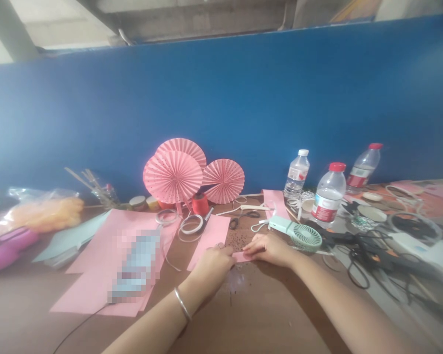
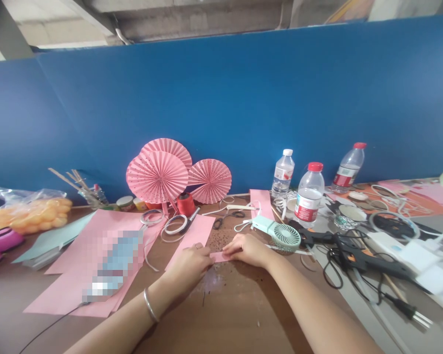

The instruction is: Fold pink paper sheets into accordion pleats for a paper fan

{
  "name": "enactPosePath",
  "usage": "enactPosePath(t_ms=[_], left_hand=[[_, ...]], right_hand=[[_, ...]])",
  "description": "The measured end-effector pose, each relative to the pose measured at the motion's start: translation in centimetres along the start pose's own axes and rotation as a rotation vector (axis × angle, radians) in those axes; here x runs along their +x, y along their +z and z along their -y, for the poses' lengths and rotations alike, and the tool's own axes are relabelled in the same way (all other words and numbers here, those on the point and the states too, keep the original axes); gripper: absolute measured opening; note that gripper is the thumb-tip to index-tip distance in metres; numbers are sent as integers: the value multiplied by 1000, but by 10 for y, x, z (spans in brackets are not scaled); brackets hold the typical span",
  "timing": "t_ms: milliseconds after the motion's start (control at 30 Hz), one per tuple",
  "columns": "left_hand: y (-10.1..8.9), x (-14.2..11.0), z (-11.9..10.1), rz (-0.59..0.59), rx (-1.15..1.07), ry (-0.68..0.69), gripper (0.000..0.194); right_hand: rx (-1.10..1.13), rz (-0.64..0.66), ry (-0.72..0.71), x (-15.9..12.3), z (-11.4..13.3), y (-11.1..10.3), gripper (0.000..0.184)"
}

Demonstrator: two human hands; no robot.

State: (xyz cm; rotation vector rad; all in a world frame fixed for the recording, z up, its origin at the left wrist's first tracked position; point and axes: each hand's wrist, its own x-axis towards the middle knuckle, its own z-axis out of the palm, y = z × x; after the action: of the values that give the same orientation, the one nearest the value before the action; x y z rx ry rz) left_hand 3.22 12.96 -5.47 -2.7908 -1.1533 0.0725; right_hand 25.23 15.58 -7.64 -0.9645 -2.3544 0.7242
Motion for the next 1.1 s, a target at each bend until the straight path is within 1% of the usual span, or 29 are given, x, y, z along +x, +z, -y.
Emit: enactPosePath(t_ms=[167,367,467,600,700,767,833,933,1033,1100], left_hand=[[1,1,-1,0,25,9,10],[-4,1,-3,14,41,11,7],[-5,0,-4,8,55,26,8],[-3,1,-3,-13,67,38,9],[-1,2,-3,-29,73,66,8],[-1,3,-3,-29,70,87,9],[-1,3,-4,-15,60,75,9],[-1,2,-5,8,53,34,10],[-3,1,-7,18,53,16,10],[-5,0,-8,8,49,14,15]], right_hand=[[-55,2,14,1,-3,2,19],[-26,24,63,2,-7,3,21],[-30,24,52,3,-8,3,23],[-87,0,21,4,-14,4,22],[-145,-31,48,4,-19,4,19],[-160,-25,59,3,-21,2,20],[-123,-2,71,2,-22,0,21],[18,31,108,-1,-23,-4,23],[142,17,159,-2,-24,-7,23],[157,5,176,-2,-24,-8,22]])
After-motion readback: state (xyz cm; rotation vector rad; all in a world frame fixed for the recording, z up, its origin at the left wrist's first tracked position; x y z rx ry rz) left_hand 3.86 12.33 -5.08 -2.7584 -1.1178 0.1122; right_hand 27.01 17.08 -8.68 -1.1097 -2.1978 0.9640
